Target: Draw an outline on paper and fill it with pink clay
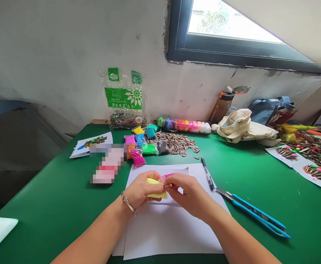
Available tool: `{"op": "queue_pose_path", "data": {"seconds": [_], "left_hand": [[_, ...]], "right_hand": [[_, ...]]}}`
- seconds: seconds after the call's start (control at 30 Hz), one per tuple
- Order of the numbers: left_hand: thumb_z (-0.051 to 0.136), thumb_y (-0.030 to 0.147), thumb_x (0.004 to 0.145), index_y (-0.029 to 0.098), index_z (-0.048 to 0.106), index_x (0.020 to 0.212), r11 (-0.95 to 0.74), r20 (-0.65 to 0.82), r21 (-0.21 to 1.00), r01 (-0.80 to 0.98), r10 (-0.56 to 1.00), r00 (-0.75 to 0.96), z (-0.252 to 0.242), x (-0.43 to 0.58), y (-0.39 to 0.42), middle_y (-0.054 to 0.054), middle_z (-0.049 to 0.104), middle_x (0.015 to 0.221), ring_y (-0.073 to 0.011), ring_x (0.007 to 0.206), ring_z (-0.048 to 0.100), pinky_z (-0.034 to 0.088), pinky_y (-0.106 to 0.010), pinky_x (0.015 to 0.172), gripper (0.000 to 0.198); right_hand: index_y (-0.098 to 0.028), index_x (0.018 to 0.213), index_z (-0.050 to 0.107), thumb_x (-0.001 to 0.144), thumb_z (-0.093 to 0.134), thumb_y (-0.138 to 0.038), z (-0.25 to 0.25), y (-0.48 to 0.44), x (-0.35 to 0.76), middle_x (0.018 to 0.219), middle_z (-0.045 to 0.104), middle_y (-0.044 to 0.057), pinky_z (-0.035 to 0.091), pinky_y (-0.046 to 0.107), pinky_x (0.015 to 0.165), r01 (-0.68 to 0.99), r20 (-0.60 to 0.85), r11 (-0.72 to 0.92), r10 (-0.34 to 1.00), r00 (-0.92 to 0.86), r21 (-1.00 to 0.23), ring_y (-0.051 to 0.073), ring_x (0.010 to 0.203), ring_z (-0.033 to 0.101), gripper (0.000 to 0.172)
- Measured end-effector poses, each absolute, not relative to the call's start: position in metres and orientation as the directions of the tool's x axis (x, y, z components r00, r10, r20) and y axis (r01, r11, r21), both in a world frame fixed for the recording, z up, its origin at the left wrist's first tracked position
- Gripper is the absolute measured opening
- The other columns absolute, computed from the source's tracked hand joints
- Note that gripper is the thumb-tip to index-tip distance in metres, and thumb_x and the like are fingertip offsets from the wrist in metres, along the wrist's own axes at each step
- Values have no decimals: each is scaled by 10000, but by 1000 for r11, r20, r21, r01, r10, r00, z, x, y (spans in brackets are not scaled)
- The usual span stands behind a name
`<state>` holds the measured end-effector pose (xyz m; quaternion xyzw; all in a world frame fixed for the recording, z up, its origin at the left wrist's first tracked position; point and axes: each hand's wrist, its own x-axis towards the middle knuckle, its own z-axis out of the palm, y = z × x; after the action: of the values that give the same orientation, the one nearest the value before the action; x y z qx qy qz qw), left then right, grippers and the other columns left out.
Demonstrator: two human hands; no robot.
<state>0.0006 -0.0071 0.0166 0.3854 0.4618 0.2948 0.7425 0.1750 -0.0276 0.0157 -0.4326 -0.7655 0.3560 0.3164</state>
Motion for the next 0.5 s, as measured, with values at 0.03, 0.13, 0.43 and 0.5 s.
{"op": "queue_pose_path", "data": {"seconds": [0.03, 0.13, 0.43, 0.5], "left_hand": [[769, 211, 513, 164, 540, 715, 527, -459, 846, -77, 795, 395, 16, 1, -7, 10, 606, 619, -134, 598, 587, 449, -225, 519, 309], [738, 185, 519, 168, 525, 696, 513, -446, 855, -83, 806, 388, 16, 2, -7, 22, 592, 592, -124, 570, 567, 439, -222, 506, 278], [789, 240, 587, 169, 533, 750, 455, -387, 864, -213, 873, 297, 15, 2, -7, 30, 593, 666, -108, 614, 585, 488, -225, 572, 313], [795, 247, 606, 169, 536, 775, 448, -369, 859, -247, 877, 306, 13, 0, -7, 29, 595, 695, -109, 644, 594, 507, -237, 607, 319]], "right_hand": [[-199, 748, 590, 797, 471, -76, 15, -28, 173, 704, 564, -15, 363, 216, 602, 451, 176, 372, 891, -418, -811, 113, 671, 469, 178], [-185, 685, 566, 738, 487, -75, 11, -28, 167, 652, 523, -19, 342, 221, 566, 424, 157, 306, 923, -351, -852, 108, 625, 437, 145], [-178, 799, 591, 712, 607, -166, 12, -19, 173, 570, 527, -41, 356, 208, 523, -360, -124, -208, 963, -241, -909, 82, 516, 462, 90], [-179, 853, 613, 719, 601, -172, 10, -17, 176, 584, 543, -33, 355, 204, 514, -434, -159, -220, 972, -174, -873, 82, 515, 473, 135]]}}
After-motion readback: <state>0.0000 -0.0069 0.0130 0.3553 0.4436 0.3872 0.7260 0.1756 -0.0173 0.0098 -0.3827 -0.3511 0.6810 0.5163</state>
